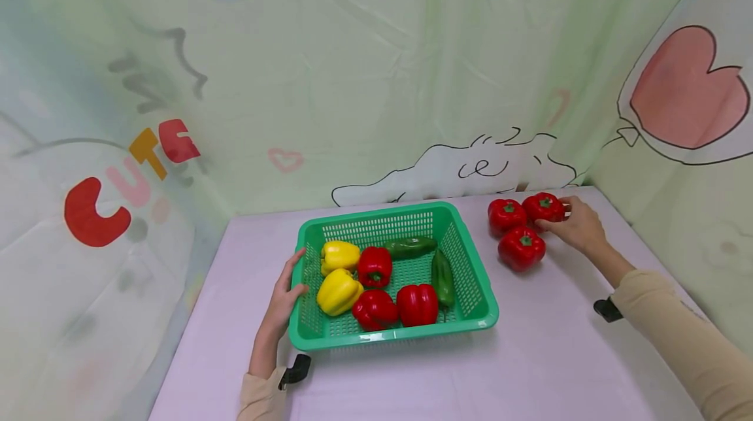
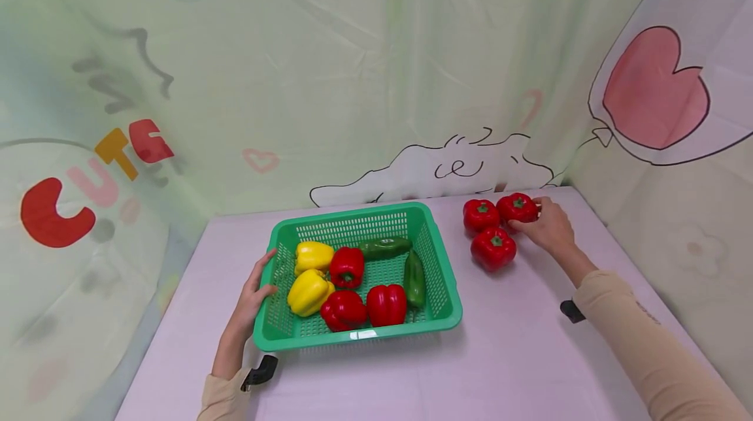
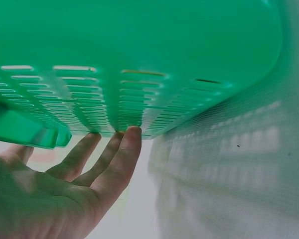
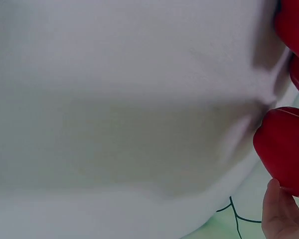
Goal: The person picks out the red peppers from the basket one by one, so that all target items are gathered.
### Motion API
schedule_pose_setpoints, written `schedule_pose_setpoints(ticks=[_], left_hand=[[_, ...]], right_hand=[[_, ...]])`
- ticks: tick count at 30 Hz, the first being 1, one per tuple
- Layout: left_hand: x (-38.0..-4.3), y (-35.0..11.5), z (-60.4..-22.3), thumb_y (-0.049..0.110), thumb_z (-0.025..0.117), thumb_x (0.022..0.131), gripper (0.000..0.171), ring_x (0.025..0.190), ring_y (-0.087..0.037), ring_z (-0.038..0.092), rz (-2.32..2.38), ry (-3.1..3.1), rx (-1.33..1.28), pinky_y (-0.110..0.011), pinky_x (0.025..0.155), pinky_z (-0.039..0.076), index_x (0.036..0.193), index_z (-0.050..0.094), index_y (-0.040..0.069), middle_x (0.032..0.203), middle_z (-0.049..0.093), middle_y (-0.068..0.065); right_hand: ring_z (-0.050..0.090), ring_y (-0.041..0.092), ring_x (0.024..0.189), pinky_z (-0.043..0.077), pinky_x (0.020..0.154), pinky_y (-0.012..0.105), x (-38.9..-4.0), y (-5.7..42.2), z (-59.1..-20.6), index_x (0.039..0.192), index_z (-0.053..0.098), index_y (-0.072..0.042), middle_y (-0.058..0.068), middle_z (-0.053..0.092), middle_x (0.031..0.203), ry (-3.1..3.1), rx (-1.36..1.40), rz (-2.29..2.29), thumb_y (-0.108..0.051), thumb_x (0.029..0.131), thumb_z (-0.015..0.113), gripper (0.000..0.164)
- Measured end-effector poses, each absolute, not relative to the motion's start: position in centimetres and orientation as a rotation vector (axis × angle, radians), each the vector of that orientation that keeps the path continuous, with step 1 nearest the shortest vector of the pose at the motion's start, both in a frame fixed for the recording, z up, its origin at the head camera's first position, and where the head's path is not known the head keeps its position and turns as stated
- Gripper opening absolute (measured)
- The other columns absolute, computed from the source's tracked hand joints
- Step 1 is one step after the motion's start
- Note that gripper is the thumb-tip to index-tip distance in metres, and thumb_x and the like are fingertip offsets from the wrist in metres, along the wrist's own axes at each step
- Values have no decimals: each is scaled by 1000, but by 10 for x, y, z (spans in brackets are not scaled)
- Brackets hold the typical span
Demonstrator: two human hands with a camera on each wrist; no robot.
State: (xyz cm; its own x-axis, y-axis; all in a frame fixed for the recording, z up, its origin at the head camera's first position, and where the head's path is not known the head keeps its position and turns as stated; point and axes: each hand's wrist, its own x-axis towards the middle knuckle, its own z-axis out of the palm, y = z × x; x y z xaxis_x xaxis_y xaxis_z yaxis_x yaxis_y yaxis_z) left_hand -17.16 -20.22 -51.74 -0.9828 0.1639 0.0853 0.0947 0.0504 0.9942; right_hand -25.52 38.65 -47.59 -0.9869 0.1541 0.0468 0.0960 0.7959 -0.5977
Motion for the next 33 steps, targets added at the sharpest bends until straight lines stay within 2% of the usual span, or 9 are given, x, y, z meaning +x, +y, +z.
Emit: schedule_pose_setpoints(ticks=[8, 18, 23, 33], left_hand=[[-173, -202, -516, -5, 46, 88, 75, 144, -38, 22, 2119, 2240, 283, -58, 108, 28, 156, 26, 17, 164, 11, -12], [-173, -201, -518, -5, 46, 88, 75, 144, -39, 22, 2120, 2233, 277, -58, 108, 27, 157, 25, 16, 163, 12, -12], [-173, -200, -518, -4, 45, 88, 75, 144, -39, 23, 2105, 2238, 278, -58, 108, 28, 157, 25, 17, 163, 12, -13], [-174, -203, -519, -3, 45, 87, 75, 144, -38, 24, 2110, 2235, 269, -57, 108, 29, 157, 26, 18, 163, 12, -12]], right_hand=[[38, 56, 116, 45, 87, 64, -257, 390, -478, 140, 27, 19, 42, 37, 130, -2897, -201, 971, -32, 89, 69, 83], [39, 55, 118, 44, 88, 64, -251, 388, -459, 139, 31, 17, 41, 37, 132, -2897, -144, 936, -39, 92, 63, 80], [43, 55, 115, 47, 85, 63, -244, 382, -437, 137, 36, 16, 39, 40, 132, -2900, -1, 874, -34, 92, 66, 74], [45, 52, 115, 50, 81, 62, -230, 332, -407, 136, 43, 11, 35, 46, 129, -2940, 345, 806, -18, 82, 77, 70]])
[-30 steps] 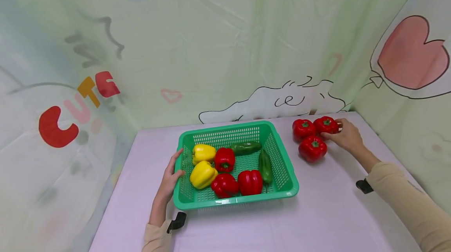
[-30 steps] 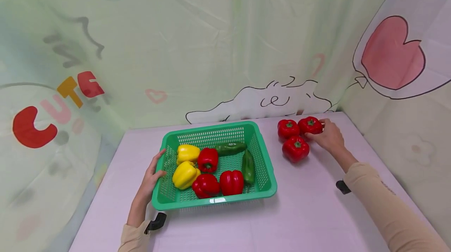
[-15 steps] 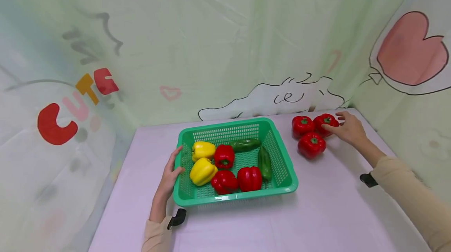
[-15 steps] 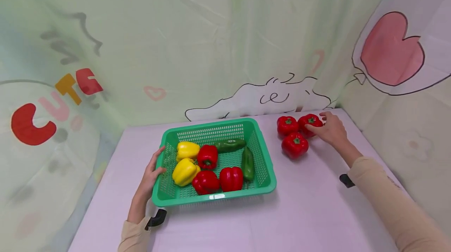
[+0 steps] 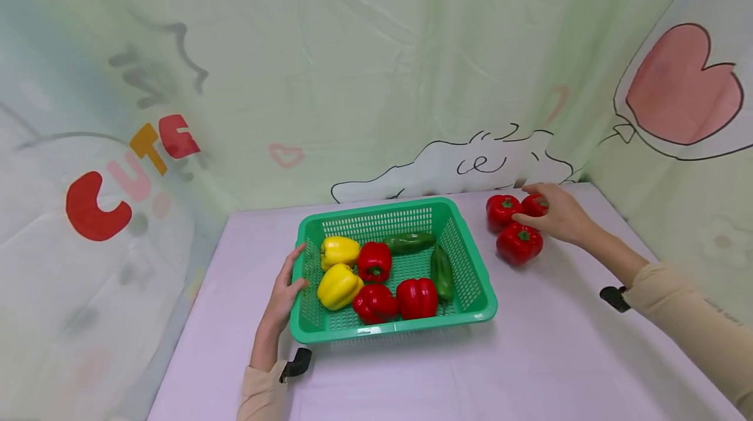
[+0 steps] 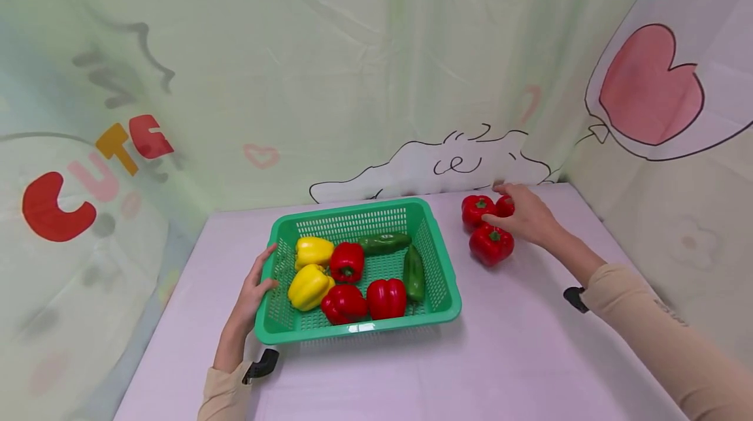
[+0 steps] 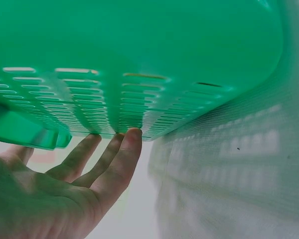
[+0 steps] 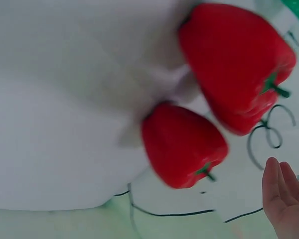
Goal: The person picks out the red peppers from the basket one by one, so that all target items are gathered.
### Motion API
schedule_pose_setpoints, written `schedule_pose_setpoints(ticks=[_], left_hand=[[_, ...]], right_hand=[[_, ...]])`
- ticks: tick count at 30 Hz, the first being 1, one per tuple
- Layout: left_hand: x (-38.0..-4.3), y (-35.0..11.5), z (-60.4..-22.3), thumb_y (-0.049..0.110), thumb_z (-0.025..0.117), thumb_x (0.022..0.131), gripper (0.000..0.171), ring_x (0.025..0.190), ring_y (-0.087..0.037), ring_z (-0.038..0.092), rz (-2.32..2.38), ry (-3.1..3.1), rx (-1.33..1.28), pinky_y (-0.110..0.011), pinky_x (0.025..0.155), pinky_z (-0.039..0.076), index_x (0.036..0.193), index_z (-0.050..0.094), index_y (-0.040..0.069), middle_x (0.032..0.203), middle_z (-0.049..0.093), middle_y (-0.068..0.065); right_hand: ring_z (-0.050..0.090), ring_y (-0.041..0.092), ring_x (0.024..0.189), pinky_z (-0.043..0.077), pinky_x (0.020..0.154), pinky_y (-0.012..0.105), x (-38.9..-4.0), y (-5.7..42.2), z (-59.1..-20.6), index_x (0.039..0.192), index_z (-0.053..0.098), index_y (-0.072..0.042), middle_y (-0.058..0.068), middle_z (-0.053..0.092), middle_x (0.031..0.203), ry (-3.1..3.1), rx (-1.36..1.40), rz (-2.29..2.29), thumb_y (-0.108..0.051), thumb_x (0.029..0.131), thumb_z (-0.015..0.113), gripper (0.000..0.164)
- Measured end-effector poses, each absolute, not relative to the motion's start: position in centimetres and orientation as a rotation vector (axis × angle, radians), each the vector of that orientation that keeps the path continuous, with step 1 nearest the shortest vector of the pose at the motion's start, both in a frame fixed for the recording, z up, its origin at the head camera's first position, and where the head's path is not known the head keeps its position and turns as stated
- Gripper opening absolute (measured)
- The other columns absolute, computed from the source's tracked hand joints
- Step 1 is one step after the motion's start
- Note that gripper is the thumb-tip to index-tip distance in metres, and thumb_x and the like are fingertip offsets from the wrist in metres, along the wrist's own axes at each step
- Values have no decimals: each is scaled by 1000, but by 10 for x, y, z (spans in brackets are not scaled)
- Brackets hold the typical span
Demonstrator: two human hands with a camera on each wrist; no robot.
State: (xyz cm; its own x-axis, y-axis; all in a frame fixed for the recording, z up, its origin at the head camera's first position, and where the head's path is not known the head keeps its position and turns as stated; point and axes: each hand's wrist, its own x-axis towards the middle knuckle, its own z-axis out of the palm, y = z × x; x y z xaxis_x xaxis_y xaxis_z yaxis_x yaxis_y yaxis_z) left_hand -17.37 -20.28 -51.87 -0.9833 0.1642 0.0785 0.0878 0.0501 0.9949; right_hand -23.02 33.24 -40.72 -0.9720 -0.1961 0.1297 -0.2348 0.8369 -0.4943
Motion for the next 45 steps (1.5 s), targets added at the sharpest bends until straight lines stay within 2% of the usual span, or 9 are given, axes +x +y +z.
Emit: schedule_pose_setpoints(ticks=[8, 16, 24, 30, 35, 39, 45], left_hand=[[-173, -203, -518, -3, 45, 87, 75, 144, -38, 23, 2111, 2239, 258, -57, 109, 28, 156, 26, 18, 163, 12, -12], [-173, -203, -517, -4, 45, 87, 75, 144, -38, 23, 2116, 2237, 273, -57, 109, 27, 156, 26, 17, 163, 12, -12], [-174, -203, -518, -4, 44, 87, 75, 145, -37, 22, 2115, 2237, 278, -57, 110, 27, 157, 26, 18, 164, 12, -11], [-174, -202, -517, -3, 45, 87, 75, 144, -40, 23, 2116, 2234, 288, -57, 108, 29, 157, 25, 17, 164, 11, -13], [-173, -202, -518, -4, 44, 87, 76, 144, -38, 23, 2125, 2226, 285, -58, 107, 30, 156, 26, 18, 163, 11, -12], [-173, -201, -518, -5, 43, 87, 75, 144, -37, 22, 2124, 2225, 278, -57, 109, 28, 156, 26, 19, 164, 11, -12], [-175, -202, -516, -6, 43, 88, 75, 145, -36, 21, 2131, 2214, 272, -55, 110, 26, 156, 26, 17, 164, 11, -12]], right_hand=[[49, 48, 117, 54, 77, 58, -218, 287, -395, 136, 48, 4, 28, 50, 131, -2895, 550, 922, -17, 79, 80, 69], [58, 41, 112, 53, 84, 52, -210, 245, -404, 132, 53, 4, 24, 55, 130, -2863, 800, 971, -20, 81, 80, 63], [59, 40, 108, 56, 80, 48, -199, 208, -416, 130, 55, 3, 20, 58, 126, -2878, 941, 1053, -19, 78, 81, 62], [60, 33, 103, 55, 80, 46, -187, 186, -428, 126, 59, -3, 12, 61, 120, -2930, 1058, 1094, -25, 81, 79, 54], [62, 29, 102, 54, 84, 45, -181, 174, -438, 122, 61, -3, 11, 64, 120, -2987, 1178, 1117, -27, 84, 76, 48], [62, 26, 100, 55, 81, 40, -180, 169, -446, 122, 62, -2, 10, 65, 118, -3046, 1194, 1056, -31, 84, 76, 50], [59, 18, 92, 53, 69, 28, -178, 165, -454, 120, 62, -2, 5, 66, 108, -3103, 1137, 983, -37, 82, 76, 54]])
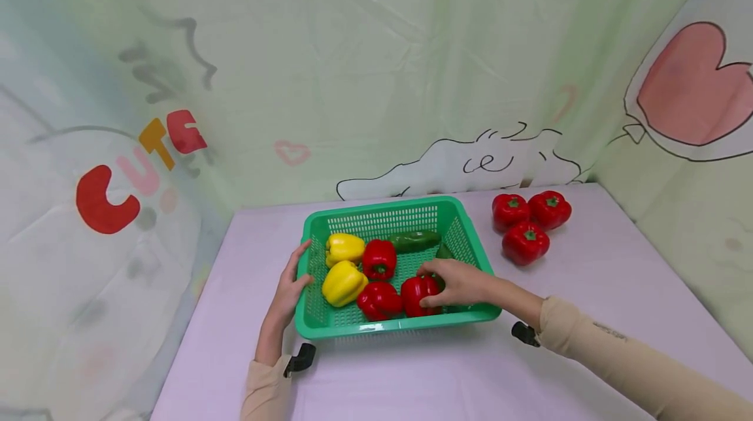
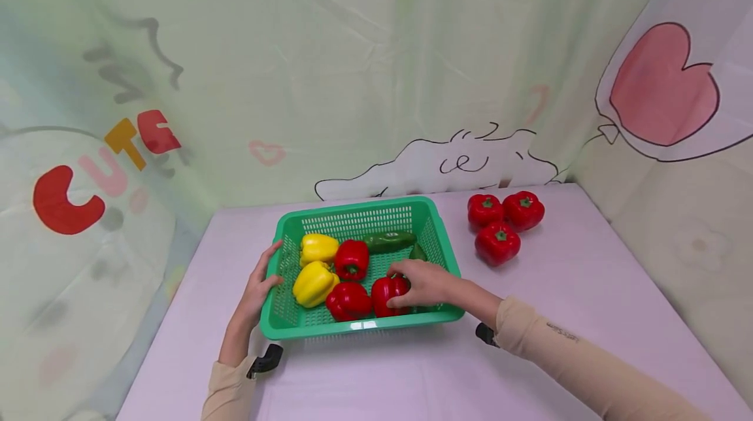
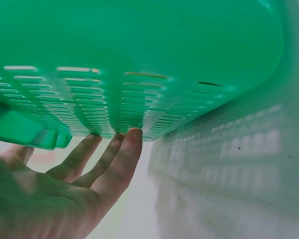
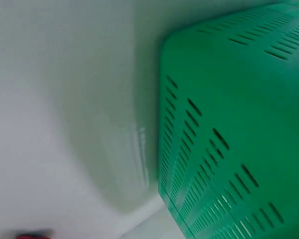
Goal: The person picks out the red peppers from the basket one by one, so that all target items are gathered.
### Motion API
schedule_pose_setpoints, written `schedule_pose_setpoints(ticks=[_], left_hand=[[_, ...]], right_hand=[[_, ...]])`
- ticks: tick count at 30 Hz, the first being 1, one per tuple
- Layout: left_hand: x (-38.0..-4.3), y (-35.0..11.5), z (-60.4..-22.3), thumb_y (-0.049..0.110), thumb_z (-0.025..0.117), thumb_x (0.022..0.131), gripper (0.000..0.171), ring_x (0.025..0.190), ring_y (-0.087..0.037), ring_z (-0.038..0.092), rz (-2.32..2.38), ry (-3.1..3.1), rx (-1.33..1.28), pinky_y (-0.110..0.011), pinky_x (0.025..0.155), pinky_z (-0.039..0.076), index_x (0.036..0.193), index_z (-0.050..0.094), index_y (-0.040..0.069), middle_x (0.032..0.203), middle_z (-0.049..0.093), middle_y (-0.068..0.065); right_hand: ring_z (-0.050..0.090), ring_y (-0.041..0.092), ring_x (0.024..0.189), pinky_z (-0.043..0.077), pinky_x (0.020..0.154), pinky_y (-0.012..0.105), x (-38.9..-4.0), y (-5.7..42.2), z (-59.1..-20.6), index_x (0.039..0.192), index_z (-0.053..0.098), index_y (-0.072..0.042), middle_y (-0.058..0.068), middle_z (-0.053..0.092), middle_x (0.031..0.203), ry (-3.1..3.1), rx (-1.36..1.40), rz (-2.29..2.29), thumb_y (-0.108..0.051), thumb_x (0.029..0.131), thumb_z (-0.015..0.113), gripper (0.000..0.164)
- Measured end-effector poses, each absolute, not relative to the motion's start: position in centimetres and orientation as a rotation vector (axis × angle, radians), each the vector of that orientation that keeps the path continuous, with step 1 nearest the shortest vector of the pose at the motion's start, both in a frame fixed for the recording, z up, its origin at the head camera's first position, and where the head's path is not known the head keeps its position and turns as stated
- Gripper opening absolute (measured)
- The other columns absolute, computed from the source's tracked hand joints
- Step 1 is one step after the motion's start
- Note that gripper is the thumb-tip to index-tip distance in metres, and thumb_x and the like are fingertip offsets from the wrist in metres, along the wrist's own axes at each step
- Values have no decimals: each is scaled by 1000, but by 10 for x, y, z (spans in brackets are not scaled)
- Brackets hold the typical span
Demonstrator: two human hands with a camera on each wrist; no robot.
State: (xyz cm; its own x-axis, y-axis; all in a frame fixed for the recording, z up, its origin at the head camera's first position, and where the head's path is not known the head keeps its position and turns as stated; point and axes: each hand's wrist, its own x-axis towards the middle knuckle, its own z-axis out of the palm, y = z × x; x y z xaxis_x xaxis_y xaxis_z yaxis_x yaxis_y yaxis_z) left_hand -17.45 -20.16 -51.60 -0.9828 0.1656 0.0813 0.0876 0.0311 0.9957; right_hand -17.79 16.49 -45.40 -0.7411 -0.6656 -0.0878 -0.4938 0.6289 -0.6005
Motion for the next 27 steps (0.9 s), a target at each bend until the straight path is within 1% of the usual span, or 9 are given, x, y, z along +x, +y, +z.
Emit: schedule_pose_setpoints(ticks=[3, 8, 11, 18, 22, 27], left_hand=[[-175, -202, -515, -6, 43, 87, 75, 145, -36, 21, 2131, 2215, 277, -55, 110, 27, 156, 26, 17, 164, 11, -12], [-174, -202, -514, -6, 44, 87, 75, 144, -36, 23, 2128, 2221, 276, -55, 109, 28, 156, 26, 17, 163, 12, -12], [-174, -202, -514, -5, 44, 88, 74, 145, -36, 22, 2132, 2216, 280, -55, 109, 28, 157, 25, 17, 164, 11, -12], [-173, -202, -516, -6, 44, 89, 74, 145, -37, 22, 2130, 2216, 276, -56, 110, 27, 156, 26, 18, 164, 12, -11], [-173, -202, -515, -5, 44, 89, 74, 145, -36, 22, 2134, 2217, 276, -56, 109, 28, 156, 26, 18, 164, 12, -11], [-174, -202, -516, -6, 45, 89, 73, 144, -36, 22, 2133, 2210, 281, -56, 110, 27, 156, 26, 18, 163, 12, -11]], right_hand=[[58, 14, 86, 51, 65, 25, -177, 161, -457, 120, 63, -3, 1, 66, 100, 2590, -862, -783, -43, 83, 74, 55], [57, 12, 77, 50, 63, 27, -176, 150, -457, 119, 63, -4, -5, 65, 87, 2650, -739, -737, -53, 84, 68, 60], [57, 12, 73, 49, 62, 28, -175, 144, -458, 119, 63, -4, -6, 64, 81, 2684, -670, -699, -55, 84, 66, 62], [54, 14, 64, 46, 54, 28, -173, 131, -463, 115, 64, -3, -3, 56, 67, 2763, -526, -610, -56, 85, 63, 61], [53, 17, 61, 45, 51, 29, -173, 126, -465, 113, 66, -3, -1, 55, 65, 2815, -452, -589, -56, 86, 62, 60], [53, 16, 61, 45, 51, 29, -176, 126, -466, 116, 64, -2, -2, 55, 65, 2811, -438, -640, -56, 83, 66, 63]])
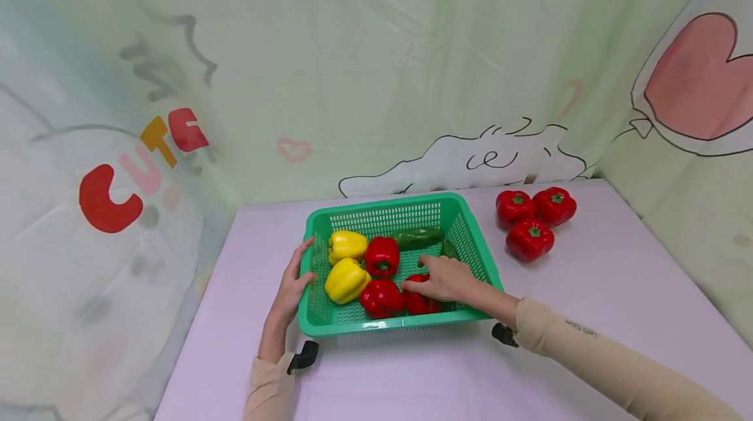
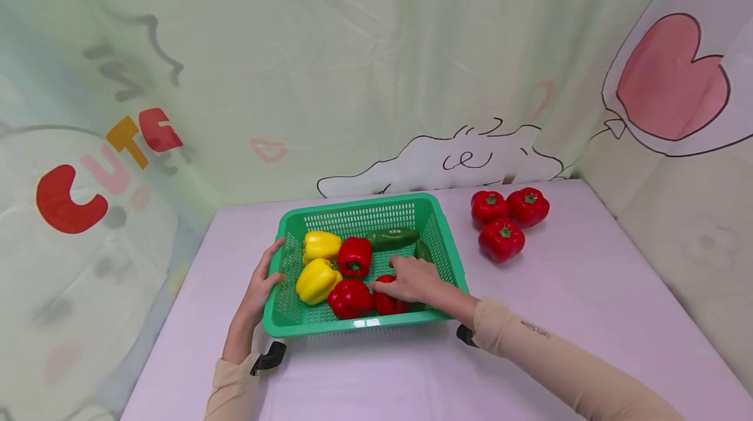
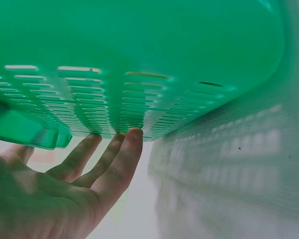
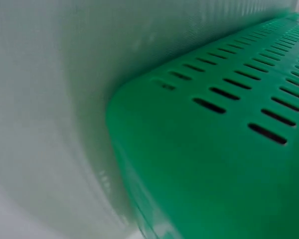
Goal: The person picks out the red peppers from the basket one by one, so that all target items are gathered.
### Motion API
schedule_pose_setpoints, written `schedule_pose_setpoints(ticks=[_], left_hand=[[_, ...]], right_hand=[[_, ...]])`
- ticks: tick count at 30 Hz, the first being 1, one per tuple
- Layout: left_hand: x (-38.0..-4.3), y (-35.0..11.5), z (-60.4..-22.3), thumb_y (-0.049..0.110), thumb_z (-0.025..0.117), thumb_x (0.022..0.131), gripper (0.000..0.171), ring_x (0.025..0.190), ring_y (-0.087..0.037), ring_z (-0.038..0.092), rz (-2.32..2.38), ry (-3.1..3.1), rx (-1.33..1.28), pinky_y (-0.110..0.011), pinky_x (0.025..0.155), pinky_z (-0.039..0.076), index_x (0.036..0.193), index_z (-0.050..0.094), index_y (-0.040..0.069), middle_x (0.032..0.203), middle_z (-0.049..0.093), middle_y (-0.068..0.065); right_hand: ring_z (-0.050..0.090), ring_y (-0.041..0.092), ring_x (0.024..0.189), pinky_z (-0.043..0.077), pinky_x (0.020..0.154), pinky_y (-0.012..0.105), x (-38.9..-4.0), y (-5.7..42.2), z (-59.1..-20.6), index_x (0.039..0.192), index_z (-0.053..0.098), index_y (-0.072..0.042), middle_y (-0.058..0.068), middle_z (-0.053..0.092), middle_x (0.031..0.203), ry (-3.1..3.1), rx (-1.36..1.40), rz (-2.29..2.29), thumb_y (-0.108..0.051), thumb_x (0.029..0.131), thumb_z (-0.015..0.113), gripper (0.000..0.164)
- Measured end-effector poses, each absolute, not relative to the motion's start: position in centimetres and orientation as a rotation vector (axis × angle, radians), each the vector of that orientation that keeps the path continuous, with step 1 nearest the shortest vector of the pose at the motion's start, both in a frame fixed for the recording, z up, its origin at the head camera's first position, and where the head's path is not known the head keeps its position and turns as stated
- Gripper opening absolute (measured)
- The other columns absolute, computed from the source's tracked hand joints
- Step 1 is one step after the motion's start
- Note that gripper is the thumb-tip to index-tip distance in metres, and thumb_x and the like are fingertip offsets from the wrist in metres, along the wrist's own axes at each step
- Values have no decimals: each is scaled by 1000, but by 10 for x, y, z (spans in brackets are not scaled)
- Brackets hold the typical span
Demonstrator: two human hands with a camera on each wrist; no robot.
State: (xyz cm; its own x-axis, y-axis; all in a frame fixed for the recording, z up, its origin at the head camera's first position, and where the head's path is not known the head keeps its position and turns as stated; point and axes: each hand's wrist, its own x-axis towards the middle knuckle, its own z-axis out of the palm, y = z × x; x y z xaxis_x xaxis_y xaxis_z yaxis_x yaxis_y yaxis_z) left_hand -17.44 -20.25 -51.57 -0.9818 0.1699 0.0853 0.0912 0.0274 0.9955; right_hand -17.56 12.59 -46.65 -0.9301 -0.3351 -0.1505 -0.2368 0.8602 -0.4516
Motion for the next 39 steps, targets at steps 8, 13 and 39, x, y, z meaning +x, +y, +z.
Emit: schedule_pose_setpoints(ticks=[8, 13, 39], left_hand=[[-174, -202, -515, -5, 46, 89, 74, 144, -35, 22, 2116, 2229, 285, -56, 110, 26, 156, 26, 17, 164, 12, -10], [-173, -205, -517, -6, 46, 88, 74, 144, -36, 23, 2121, 2245, 280, -57, 109, 27, 156, 27, 16, 163, 14, -11], [-174, -203, -517, -3, 45, 88, 75, 143, -37, 25, 2092, 2258, 277, -56, 108, 30, 157, 25, 18, 163, 13, -10]], right_hand=[[59, 16, 78, 51, 63, 31, -177, 138, -461, 123, 58, 0, 5, 66, 86, 2709, -474, -886, -47, 78, 76, 68], [59, 24, 94, 53, 71, 35, -177, 142, -457, 124, 58, -1, 13, 65, 106, 2694, -543, -959, -42, 76, 80, 67], [54, 30, 108, 56, 77, 39, -171, 160, -445, 127, 58, -3, 13, 60, 121, 2723, -679, -1019, -22, 72, 85, 64]])
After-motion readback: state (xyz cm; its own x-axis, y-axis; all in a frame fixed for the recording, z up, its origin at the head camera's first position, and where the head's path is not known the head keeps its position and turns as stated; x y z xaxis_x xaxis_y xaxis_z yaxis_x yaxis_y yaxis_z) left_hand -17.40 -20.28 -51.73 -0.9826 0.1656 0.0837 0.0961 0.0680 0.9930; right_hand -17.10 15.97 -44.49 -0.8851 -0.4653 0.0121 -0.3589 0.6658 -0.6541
